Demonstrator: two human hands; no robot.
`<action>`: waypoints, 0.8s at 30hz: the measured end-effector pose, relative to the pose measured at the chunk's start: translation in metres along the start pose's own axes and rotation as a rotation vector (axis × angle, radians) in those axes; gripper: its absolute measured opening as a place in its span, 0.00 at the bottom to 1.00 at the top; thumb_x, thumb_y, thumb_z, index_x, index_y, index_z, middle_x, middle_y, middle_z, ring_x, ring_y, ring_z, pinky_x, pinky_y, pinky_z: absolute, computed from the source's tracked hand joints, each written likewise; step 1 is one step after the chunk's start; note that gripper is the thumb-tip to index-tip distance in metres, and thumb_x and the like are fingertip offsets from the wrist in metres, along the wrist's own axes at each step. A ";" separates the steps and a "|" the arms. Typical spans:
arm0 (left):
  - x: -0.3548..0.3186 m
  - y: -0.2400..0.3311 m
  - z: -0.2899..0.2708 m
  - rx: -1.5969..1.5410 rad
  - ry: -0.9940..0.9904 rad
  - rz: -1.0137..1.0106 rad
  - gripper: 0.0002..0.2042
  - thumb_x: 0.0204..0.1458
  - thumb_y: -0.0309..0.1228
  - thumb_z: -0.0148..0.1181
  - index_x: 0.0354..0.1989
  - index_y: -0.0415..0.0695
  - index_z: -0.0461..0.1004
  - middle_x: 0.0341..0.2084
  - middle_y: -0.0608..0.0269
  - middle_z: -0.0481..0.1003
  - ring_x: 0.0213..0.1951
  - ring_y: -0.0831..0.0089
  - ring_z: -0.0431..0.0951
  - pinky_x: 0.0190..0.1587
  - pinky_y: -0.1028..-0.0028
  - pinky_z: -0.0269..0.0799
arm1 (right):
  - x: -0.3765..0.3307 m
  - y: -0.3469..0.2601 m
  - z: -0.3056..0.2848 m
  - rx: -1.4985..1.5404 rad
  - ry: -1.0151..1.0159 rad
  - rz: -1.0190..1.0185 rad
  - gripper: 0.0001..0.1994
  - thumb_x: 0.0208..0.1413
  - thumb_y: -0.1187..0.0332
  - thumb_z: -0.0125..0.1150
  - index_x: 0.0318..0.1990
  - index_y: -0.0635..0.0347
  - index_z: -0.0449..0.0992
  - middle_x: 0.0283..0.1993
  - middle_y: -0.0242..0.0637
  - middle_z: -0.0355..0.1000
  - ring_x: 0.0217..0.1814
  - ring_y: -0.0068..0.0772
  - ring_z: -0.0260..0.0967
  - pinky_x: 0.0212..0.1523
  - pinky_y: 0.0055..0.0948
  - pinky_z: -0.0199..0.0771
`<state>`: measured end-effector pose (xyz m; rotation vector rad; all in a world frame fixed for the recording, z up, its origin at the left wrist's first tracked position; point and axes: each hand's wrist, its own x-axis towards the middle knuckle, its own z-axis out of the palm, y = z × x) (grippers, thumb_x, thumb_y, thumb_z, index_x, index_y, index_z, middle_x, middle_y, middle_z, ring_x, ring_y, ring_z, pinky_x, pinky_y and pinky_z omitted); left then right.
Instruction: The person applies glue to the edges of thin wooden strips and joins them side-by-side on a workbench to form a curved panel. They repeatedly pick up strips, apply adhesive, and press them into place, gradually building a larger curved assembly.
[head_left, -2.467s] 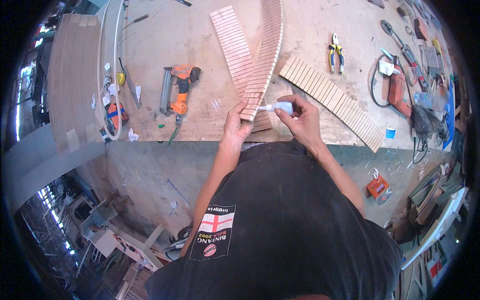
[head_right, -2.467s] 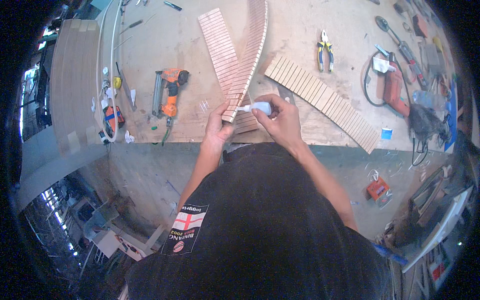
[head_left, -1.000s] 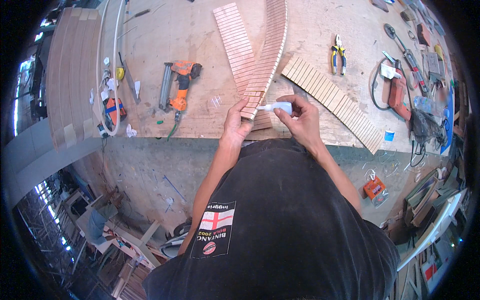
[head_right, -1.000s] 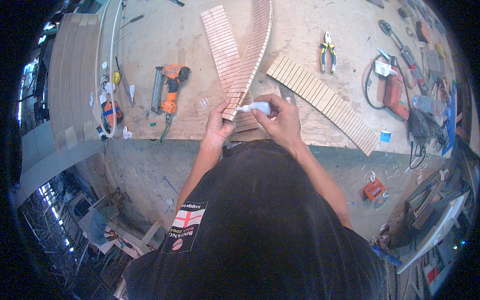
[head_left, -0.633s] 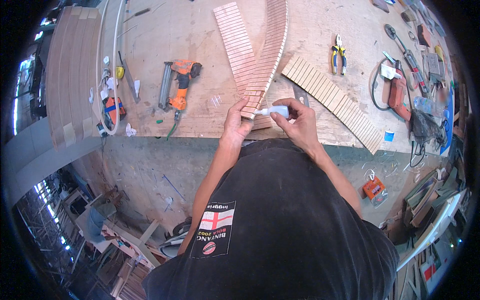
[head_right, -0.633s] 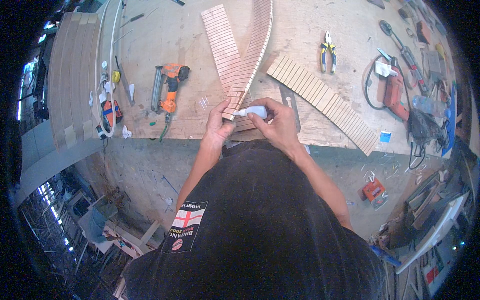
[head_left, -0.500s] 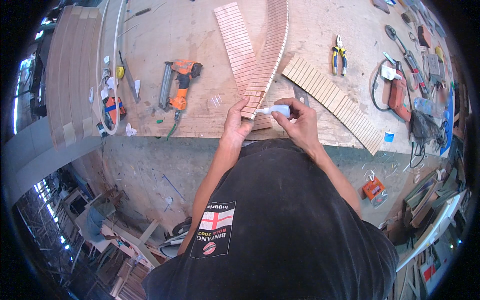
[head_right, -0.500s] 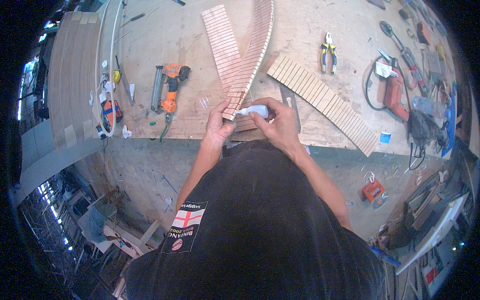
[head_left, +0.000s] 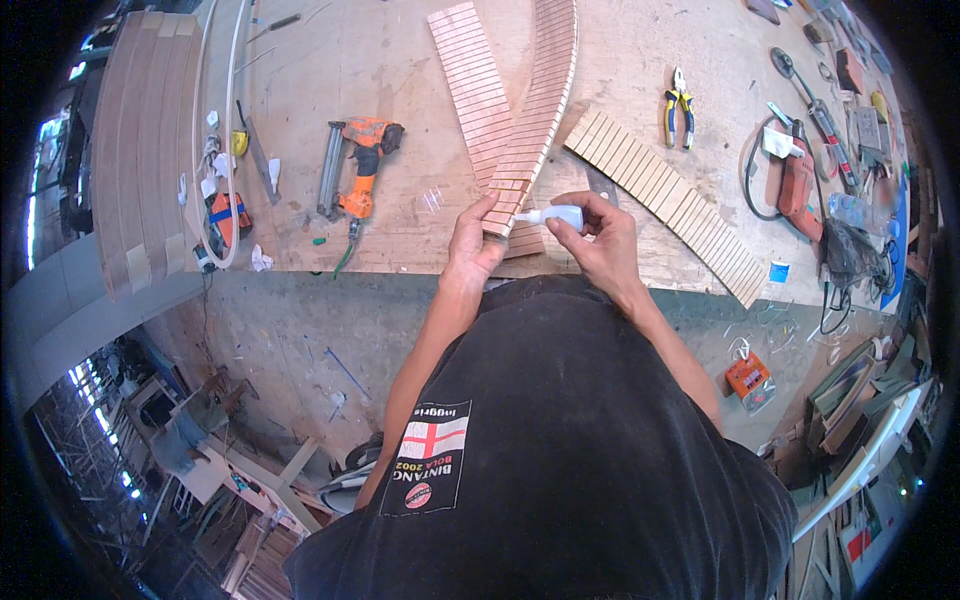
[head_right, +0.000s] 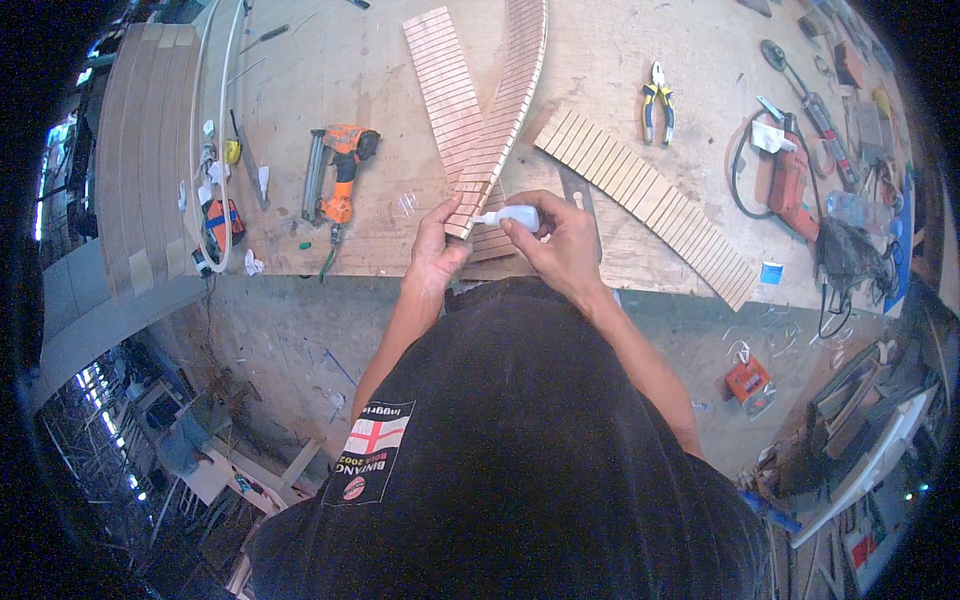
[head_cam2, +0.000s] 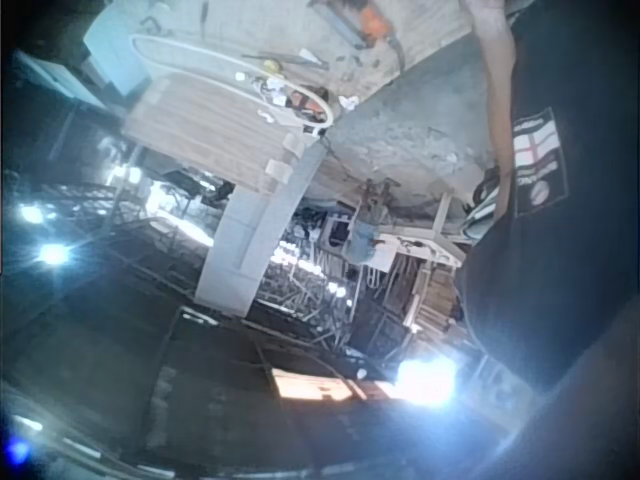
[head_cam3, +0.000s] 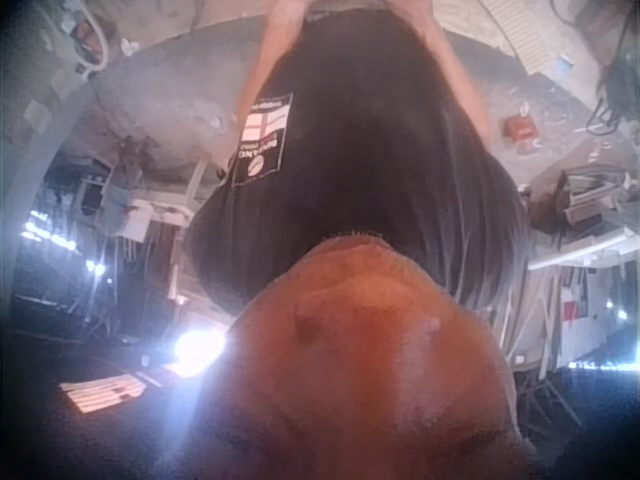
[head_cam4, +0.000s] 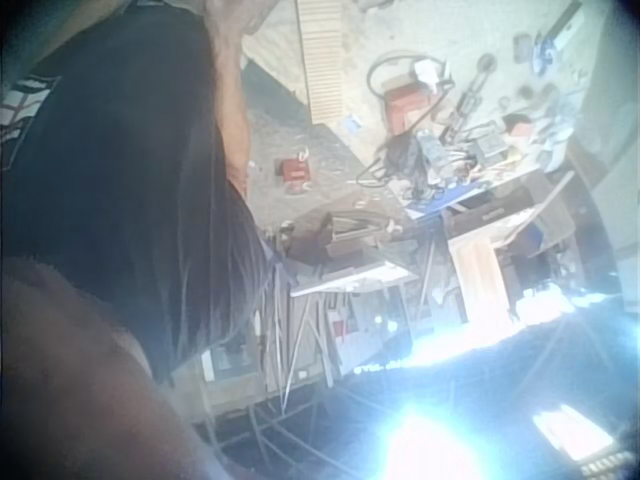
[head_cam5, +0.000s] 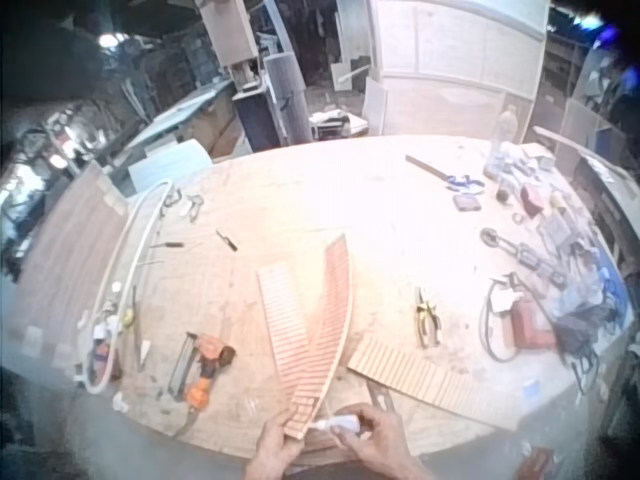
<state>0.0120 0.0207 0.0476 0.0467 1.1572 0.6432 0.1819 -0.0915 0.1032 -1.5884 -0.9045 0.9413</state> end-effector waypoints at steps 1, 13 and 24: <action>0.003 -0.001 -0.004 -0.006 -0.023 0.003 0.16 0.61 0.25 0.61 0.56 0.33 0.73 0.51 0.51 0.80 0.53 0.62 0.82 0.61 0.66 0.75 | -0.001 0.000 0.001 0.029 0.000 -0.001 0.12 0.55 0.69 0.74 0.46 0.62 0.84 0.32 0.34 0.81 0.30 0.20 0.73 0.33 0.23 0.74; 0.011 -0.004 -0.010 -0.024 -0.066 -0.031 0.16 0.61 0.26 0.62 0.56 0.34 0.74 0.50 0.52 0.81 0.53 0.62 0.81 0.61 0.64 0.75 | -0.005 -0.011 0.001 -0.002 -0.112 0.015 0.12 0.57 0.73 0.73 0.47 0.66 0.82 0.35 0.31 0.81 0.34 0.15 0.74 0.36 0.19 0.74; 0.010 -0.004 -0.008 -0.034 -0.091 -0.016 0.15 0.62 0.26 0.61 0.55 0.34 0.73 0.50 0.52 0.81 0.51 0.61 0.82 0.61 0.62 0.75 | -0.006 -0.008 0.001 0.017 -0.098 0.039 0.12 0.54 0.71 0.73 0.45 0.63 0.84 0.35 0.35 0.82 0.32 0.20 0.74 0.33 0.23 0.74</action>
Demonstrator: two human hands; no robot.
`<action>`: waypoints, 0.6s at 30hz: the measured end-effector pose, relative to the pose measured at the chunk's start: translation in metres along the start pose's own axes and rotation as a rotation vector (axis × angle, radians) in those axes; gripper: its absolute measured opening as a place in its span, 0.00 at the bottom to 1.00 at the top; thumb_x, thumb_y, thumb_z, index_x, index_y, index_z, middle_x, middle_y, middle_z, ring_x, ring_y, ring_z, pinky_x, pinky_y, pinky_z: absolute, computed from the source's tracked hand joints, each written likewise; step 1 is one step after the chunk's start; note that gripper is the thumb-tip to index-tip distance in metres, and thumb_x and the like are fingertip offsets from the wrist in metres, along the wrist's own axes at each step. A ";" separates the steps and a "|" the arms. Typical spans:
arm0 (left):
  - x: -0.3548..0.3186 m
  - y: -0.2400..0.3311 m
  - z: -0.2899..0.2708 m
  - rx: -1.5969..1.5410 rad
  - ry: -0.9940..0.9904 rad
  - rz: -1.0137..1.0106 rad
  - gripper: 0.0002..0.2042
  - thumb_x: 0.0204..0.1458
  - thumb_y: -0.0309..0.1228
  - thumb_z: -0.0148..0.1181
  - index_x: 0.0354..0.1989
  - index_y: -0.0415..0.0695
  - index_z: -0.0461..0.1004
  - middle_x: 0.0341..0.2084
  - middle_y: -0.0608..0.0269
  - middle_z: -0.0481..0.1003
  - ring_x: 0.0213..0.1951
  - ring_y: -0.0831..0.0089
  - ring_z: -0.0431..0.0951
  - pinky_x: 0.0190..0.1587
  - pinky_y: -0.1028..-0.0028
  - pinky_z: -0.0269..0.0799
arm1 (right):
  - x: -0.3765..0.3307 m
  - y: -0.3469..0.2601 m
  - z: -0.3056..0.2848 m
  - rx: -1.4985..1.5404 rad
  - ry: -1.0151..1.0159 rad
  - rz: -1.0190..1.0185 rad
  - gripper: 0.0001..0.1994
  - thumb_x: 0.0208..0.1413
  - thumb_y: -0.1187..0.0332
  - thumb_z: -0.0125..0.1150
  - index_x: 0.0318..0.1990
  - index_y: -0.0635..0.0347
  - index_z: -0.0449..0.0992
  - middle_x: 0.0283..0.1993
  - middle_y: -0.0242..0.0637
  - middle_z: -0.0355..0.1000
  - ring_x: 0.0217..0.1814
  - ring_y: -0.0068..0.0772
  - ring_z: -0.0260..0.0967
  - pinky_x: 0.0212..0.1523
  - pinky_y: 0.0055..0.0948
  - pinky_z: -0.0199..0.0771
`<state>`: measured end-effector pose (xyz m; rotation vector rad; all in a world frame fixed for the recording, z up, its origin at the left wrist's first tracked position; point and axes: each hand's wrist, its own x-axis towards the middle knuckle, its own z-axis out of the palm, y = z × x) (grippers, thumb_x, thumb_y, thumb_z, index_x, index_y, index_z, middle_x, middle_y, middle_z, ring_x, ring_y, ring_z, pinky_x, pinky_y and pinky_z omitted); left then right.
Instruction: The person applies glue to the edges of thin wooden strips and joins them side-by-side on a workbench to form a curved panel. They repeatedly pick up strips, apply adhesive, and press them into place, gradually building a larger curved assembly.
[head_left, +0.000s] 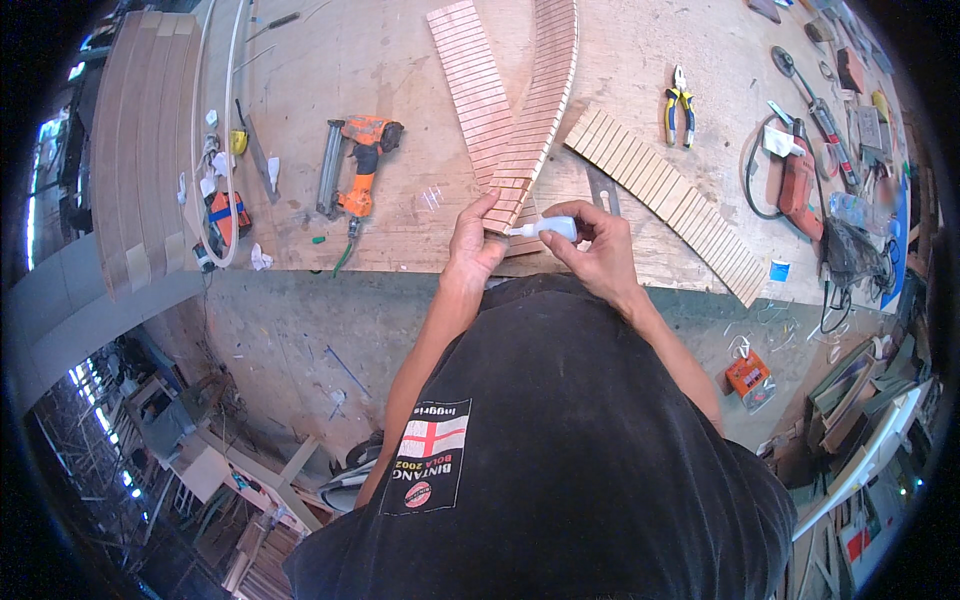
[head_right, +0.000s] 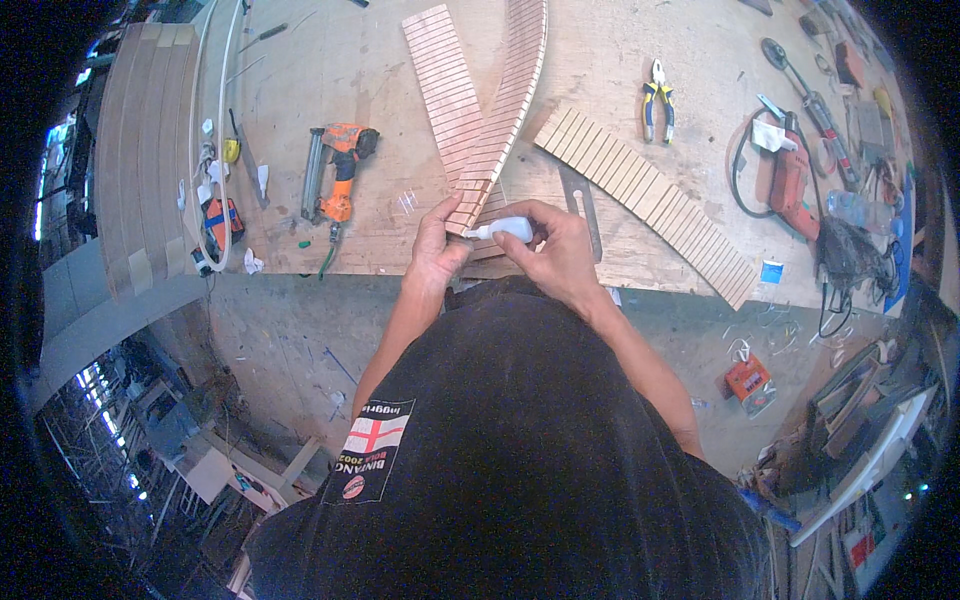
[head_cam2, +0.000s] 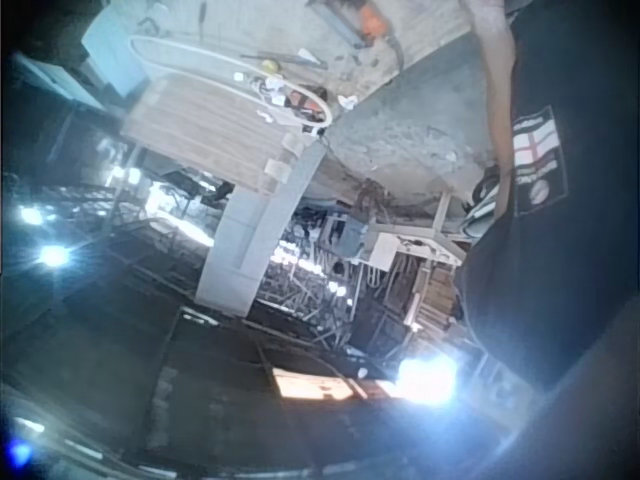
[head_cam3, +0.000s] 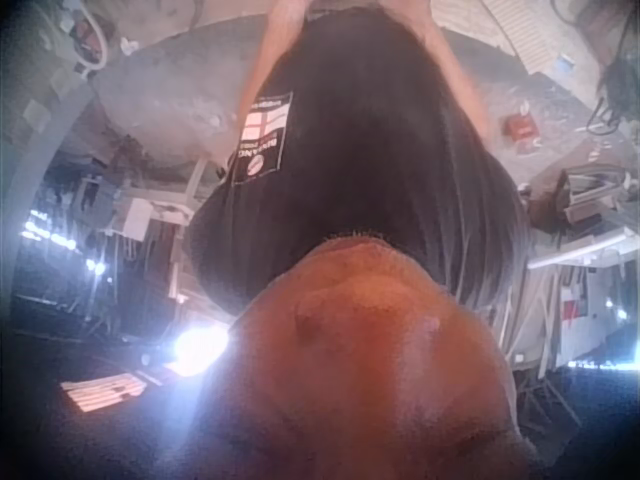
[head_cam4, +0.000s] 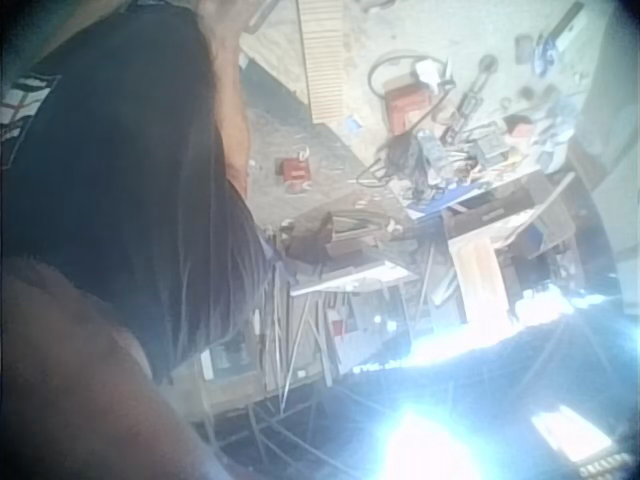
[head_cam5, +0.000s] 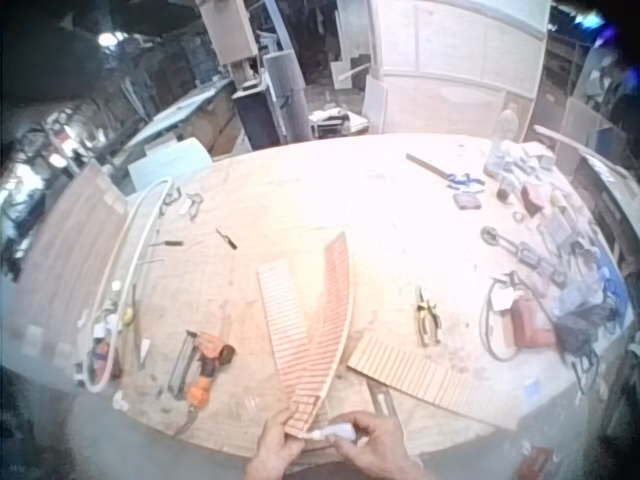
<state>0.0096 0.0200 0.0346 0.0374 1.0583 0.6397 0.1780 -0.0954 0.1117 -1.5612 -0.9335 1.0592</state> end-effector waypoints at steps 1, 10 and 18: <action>0.001 0.000 -0.002 0.007 -0.001 -0.004 0.16 0.62 0.27 0.60 0.56 0.34 0.73 0.50 0.52 0.80 0.52 0.61 0.82 0.61 0.60 0.75 | 0.000 0.000 0.000 0.003 -0.008 0.003 0.12 0.54 0.71 0.73 0.45 0.63 0.84 0.34 0.35 0.82 0.32 0.20 0.74 0.33 0.23 0.74; -0.004 0.001 0.006 0.031 0.055 0.012 0.15 0.62 0.25 0.61 0.55 0.34 0.74 0.50 0.51 0.81 0.52 0.61 0.82 0.61 0.64 0.76 | 0.002 -0.003 -0.004 0.001 0.026 0.007 0.12 0.56 0.72 0.73 0.46 0.66 0.83 0.34 0.31 0.81 0.33 0.16 0.73 0.35 0.20 0.73; -0.012 0.001 0.014 0.052 0.049 0.040 0.15 0.62 0.25 0.60 0.55 0.32 0.73 0.51 0.49 0.80 0.52 0.61 0.82 0.61 0.64 0.76 | 0.007 0.002 -0.008 -0.045 0.054 0.013 0.12 0.56 0.72 0.72 0.47 0.66 0.83 0.34 0.31 0.80 0.35 0.16 0.73 0.36 0.20 0.72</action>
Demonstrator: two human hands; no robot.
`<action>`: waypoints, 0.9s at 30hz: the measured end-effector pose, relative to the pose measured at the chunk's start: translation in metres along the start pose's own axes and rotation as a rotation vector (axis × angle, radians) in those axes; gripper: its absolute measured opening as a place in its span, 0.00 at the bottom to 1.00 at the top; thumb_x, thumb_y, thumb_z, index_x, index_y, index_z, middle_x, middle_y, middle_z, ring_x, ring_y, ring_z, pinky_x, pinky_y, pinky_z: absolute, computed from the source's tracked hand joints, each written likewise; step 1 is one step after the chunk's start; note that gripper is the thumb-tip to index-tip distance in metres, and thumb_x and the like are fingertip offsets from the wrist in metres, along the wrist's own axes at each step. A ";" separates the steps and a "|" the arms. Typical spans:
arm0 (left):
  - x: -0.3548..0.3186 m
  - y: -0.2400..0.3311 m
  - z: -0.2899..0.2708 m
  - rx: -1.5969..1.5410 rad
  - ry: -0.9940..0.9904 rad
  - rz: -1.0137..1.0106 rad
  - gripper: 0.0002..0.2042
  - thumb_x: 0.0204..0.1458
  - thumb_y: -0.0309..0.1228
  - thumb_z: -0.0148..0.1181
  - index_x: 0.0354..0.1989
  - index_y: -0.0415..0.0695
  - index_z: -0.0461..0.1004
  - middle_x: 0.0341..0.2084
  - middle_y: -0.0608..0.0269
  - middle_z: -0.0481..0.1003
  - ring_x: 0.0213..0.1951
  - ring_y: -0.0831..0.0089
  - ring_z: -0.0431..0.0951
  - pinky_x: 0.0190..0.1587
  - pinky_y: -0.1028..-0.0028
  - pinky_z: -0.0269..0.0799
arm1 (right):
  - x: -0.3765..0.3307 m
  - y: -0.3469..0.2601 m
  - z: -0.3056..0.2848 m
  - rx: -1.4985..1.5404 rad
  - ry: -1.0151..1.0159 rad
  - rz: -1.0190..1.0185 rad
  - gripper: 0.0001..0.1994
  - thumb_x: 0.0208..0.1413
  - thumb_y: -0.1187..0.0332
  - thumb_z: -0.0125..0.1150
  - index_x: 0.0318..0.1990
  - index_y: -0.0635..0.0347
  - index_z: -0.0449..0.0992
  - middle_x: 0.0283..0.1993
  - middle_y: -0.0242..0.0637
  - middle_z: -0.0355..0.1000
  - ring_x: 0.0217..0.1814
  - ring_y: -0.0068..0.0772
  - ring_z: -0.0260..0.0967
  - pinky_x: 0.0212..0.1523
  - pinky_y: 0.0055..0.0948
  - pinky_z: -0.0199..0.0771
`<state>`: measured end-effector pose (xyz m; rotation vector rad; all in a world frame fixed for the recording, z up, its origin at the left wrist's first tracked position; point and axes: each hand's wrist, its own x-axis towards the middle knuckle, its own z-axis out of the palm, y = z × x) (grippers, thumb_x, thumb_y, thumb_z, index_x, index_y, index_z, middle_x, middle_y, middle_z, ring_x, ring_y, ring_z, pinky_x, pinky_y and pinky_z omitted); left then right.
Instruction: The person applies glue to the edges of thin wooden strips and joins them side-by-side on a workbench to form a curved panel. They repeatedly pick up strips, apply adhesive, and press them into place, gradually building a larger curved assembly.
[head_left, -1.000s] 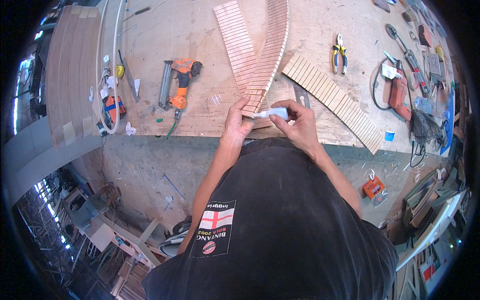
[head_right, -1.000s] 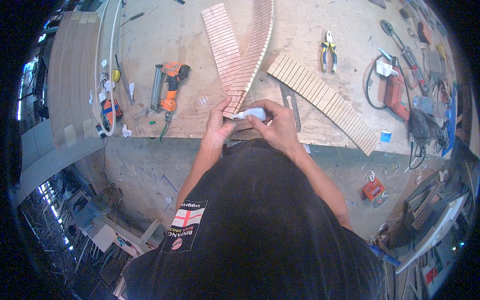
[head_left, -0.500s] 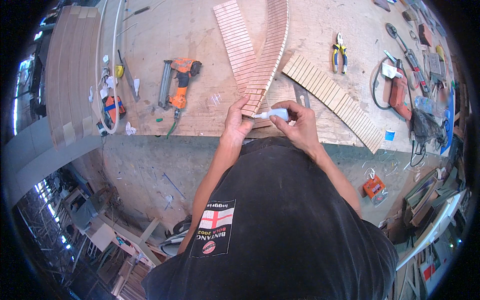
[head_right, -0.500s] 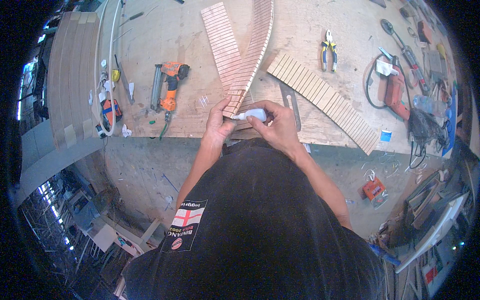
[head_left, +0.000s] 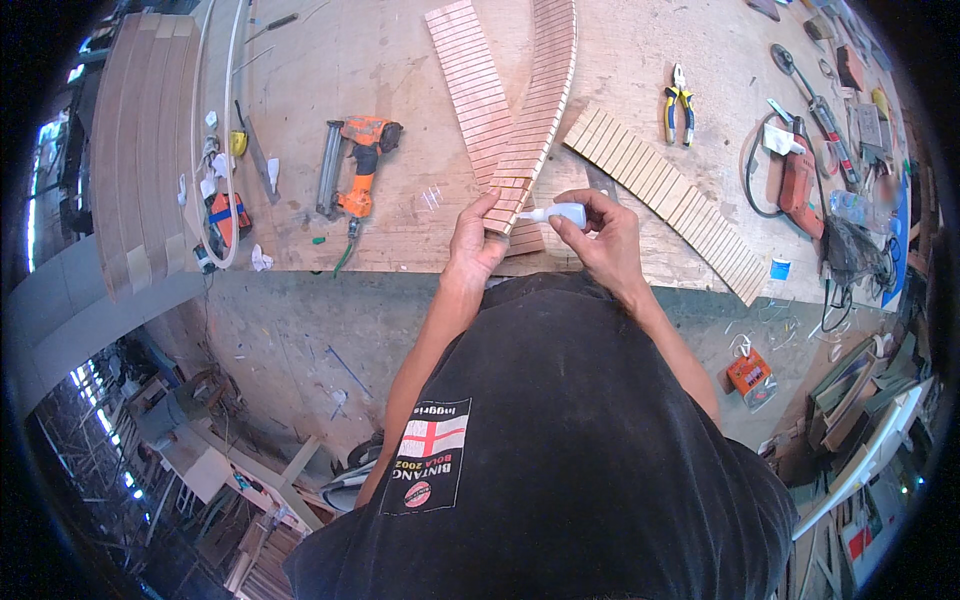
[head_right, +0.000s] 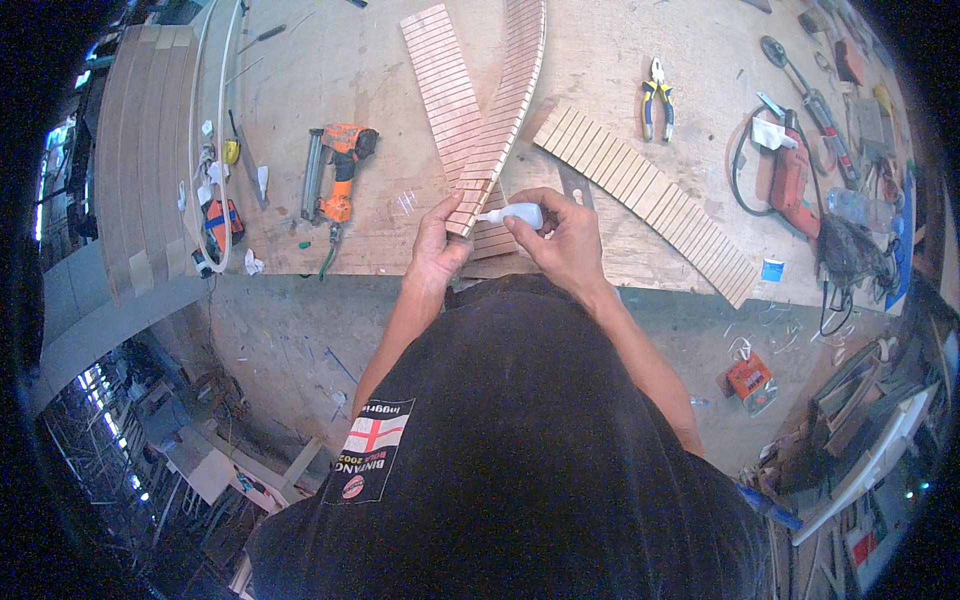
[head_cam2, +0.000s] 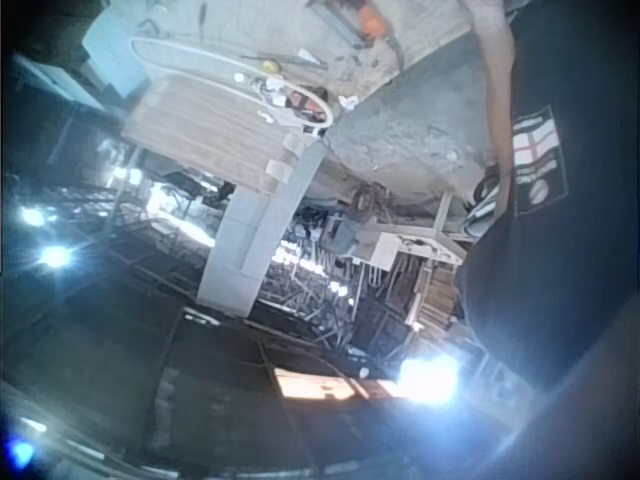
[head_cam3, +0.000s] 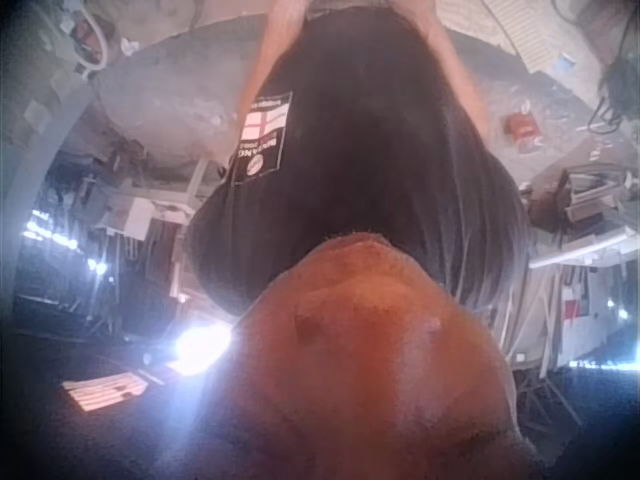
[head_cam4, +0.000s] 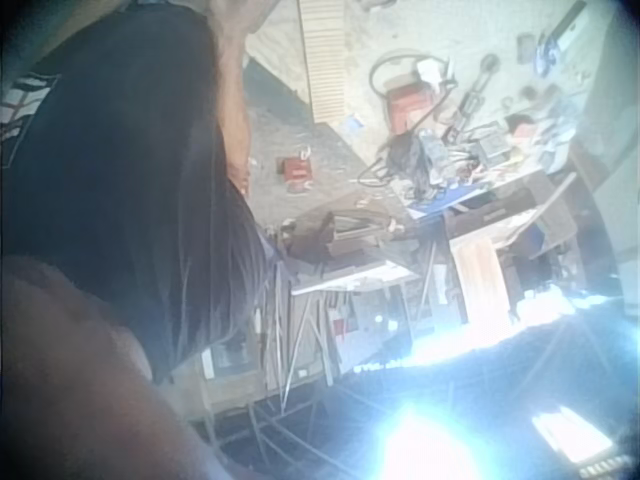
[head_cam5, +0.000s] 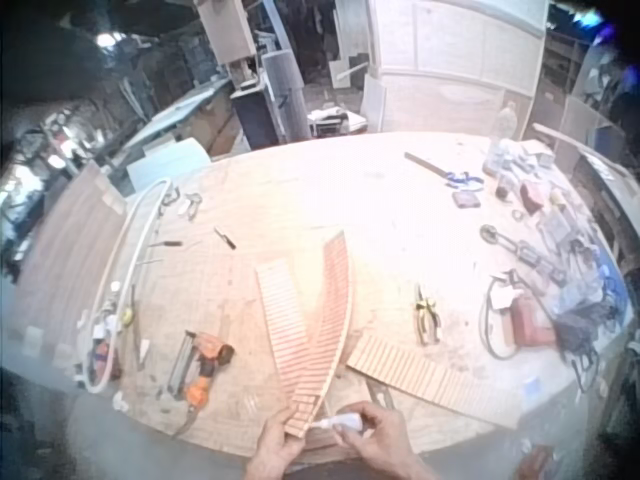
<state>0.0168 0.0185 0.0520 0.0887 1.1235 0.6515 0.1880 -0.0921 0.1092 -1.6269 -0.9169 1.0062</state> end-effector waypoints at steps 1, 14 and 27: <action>0.000 0.000 0.000 -0.001 0.003 -0.003 0.15 0.62 0.25 0.60 0.56 0.32 0.73 0.51 0.49 0.80 0.52 0.61 0.82 0.61 0.64 0.76 | 0.000 0.001 0.000 0.006 0.007 -0.006 0.12 0.56 0.72 0.72 0.47 0.66 0.83 0.34 0.31 0.80 0.35 0.16 0.72 0.36 0.20 0.72; 0.008 0.000 -0.005 -0.003 -0.005 -0.009 0.16 0.64 0.25 0.58 0.57 0.32 0.72 0.52 0.49 0.80 0.54 0.62 0.81 0.61 0.65 0.76 | 0.014 0.019 -0.001 0.024 0.099 -0.011 0.13 0.56 0.70 0.73 0.46 0.65 0.83 0.34 0.34 0.81 0.32 0.18 0.74 0.33 0.22 0.75; 0.009 0.000 -0.007 0.029 -0.055 -0.019 0.16 0.63 0.26 0.59 0.57 0.32 0.72 0.51 0.50 0.80 0.53 0.62 0.82 0.61 0.65 0.76 | 0.026 0.030 -0.004 0.203 0.186 0.025 0.14 0.61 0.72 0.71 0.50 0.68 0.78 0.37 0.33 0.79 0.33 0.14 0.72 0.32 0.17 0.74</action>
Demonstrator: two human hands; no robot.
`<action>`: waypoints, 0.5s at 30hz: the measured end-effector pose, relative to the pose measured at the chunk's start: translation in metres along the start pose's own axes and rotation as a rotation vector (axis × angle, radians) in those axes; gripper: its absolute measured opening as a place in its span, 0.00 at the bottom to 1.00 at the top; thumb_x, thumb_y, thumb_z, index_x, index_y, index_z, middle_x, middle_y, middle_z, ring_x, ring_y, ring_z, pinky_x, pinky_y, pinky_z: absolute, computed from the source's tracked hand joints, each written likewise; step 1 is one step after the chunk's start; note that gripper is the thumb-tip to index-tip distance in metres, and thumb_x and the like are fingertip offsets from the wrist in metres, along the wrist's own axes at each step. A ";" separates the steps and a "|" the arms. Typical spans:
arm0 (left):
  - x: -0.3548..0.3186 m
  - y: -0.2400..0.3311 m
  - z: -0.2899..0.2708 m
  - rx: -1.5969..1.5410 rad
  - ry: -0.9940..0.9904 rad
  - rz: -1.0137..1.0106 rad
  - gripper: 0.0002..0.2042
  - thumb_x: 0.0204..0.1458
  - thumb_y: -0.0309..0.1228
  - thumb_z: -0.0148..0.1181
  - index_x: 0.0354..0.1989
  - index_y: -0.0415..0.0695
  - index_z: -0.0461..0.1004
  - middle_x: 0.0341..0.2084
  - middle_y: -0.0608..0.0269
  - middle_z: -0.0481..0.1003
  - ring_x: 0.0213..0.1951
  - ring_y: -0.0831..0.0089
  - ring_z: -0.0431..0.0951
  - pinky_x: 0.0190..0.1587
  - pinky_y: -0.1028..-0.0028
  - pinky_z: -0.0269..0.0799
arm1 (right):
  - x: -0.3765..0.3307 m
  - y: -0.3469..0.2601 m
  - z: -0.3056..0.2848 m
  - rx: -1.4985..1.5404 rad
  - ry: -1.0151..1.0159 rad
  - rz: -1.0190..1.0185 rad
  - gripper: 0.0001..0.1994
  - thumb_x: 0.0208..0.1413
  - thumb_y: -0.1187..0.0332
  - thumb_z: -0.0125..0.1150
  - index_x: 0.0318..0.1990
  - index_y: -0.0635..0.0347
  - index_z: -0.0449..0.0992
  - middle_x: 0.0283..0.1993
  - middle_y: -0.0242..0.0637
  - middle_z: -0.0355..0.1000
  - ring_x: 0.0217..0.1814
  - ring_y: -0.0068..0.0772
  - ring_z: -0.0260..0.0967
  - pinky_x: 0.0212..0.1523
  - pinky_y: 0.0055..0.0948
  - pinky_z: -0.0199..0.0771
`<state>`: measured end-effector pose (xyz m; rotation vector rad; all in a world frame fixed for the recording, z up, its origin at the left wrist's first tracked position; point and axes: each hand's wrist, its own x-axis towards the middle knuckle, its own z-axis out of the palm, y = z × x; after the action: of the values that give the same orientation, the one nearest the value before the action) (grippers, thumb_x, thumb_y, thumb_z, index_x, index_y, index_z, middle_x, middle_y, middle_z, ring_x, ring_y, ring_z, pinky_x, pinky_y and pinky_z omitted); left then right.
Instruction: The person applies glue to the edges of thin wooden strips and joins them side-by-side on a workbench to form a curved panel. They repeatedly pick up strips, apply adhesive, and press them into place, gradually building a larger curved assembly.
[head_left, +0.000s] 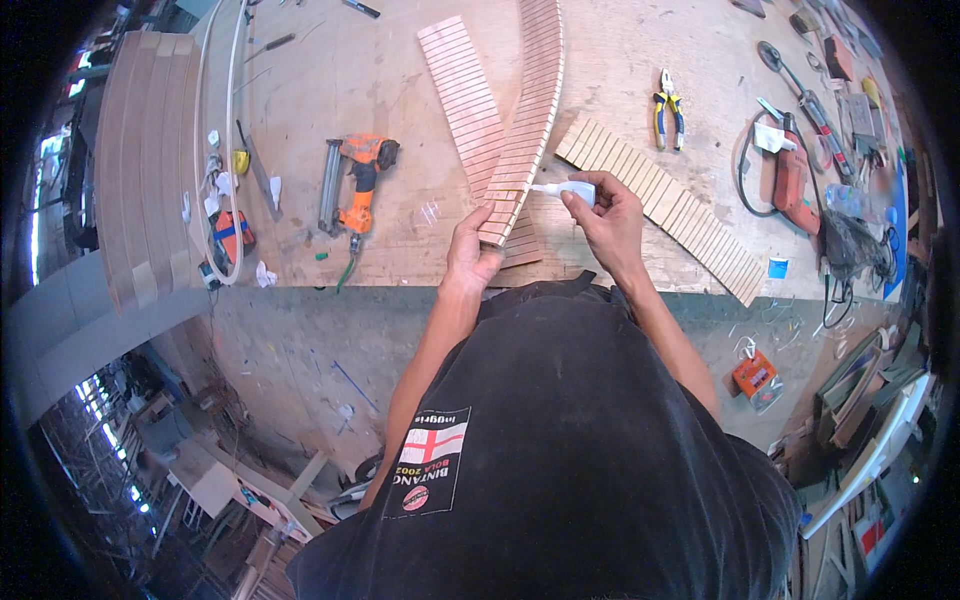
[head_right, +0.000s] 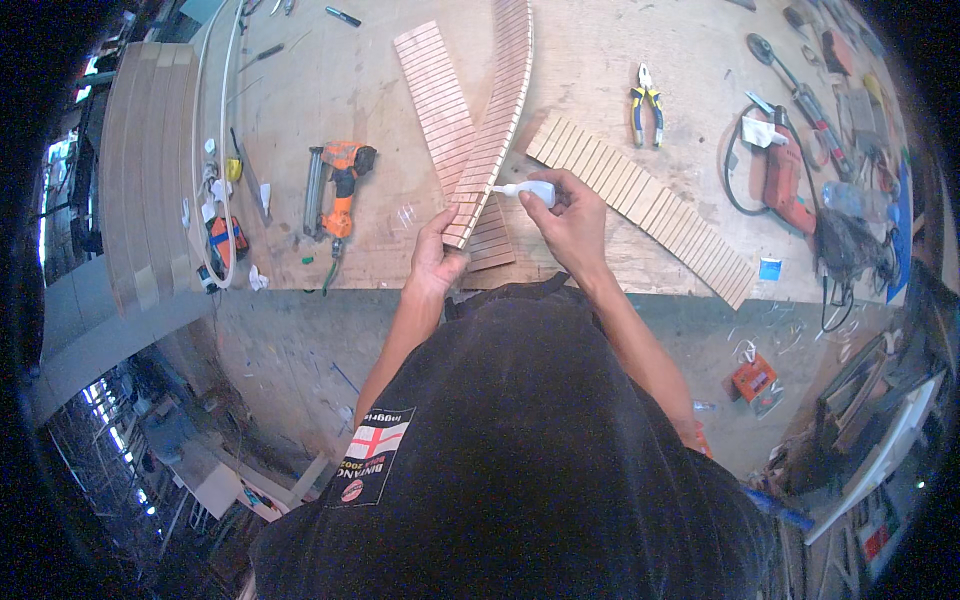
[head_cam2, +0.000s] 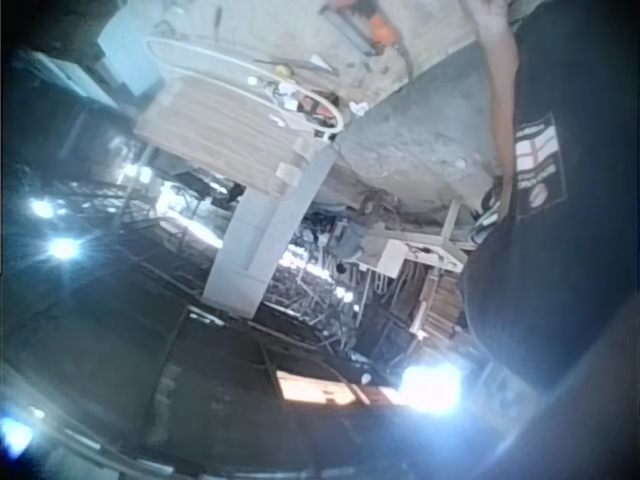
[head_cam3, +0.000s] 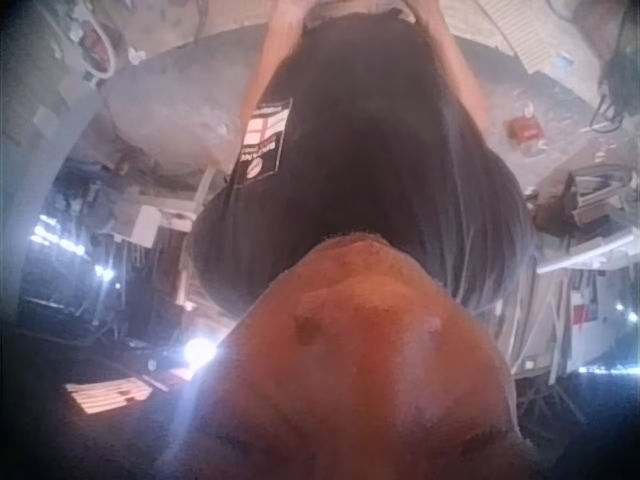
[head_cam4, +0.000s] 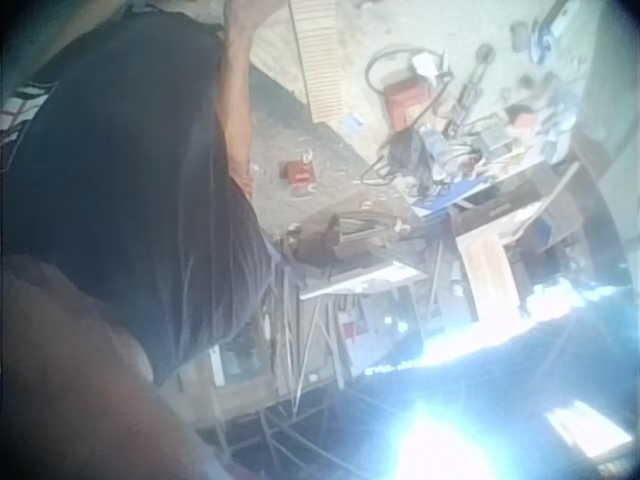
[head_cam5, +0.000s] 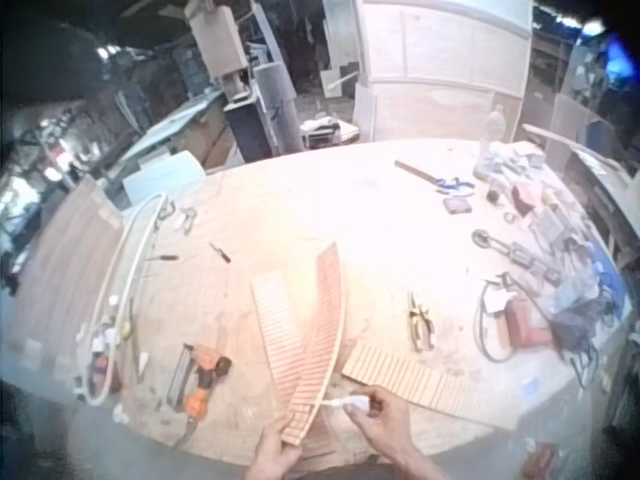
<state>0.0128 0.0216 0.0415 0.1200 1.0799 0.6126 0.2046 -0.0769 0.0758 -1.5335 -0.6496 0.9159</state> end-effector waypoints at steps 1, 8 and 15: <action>0.000 0.000 0.000 -0.009 0.007 -0.003 0.16 0.63 0.26 0.59 0.57 0.33 0.72 0.51 0.50 0.80 0.53 0.62 0.82 0.61 0.65 0.77 | 0.001 0.000 0.001 0.005 -0.004 -0.004 0.13 0.61 0.72 0.71 0.50 0.68 0.79 0.37 0.33 0.79 0.33 0.14 0.71 0.32 0.16 0.73; -0.001 -0.001 0.002 -0.016 0.026 -0.003 0.17 0.63 0.25 0.59 0.58 0.32 0.71 0.52 0.49 0.80 0.53 0.61 0.82 0.61 0.65 0.77 | 0.004 -0.002 0.002 -0.026 -0.016 -0.006 0.13 0.59 0.70 0.72 0.48 0.69 0.81 0.34 0.33 0.80 0.31 0.15 0.71 0.31 0.18 0.72; 0.002 0.000 -0.001 -0.035 0.006 0.002 0.17 0.63 0.25 0.59 0.58 0.31 0.71 0.52 0.48 0.80 0.53 0.61 0.82 0.61 0.65 0.77 | 0.006 -0.006 0.002 -0.059 -0.011 -0.011 0.12 0.59 0.71 0.72 0.47 0.68 0.82 0.34 0.34 0.81 0.32 0.15 0.72 0.31 0.19 0.73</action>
<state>0.0122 0.0221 0.0396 0.0889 1.0750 0.6334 0.2065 -0.0698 0.0807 -1.5765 -0.6975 0.9044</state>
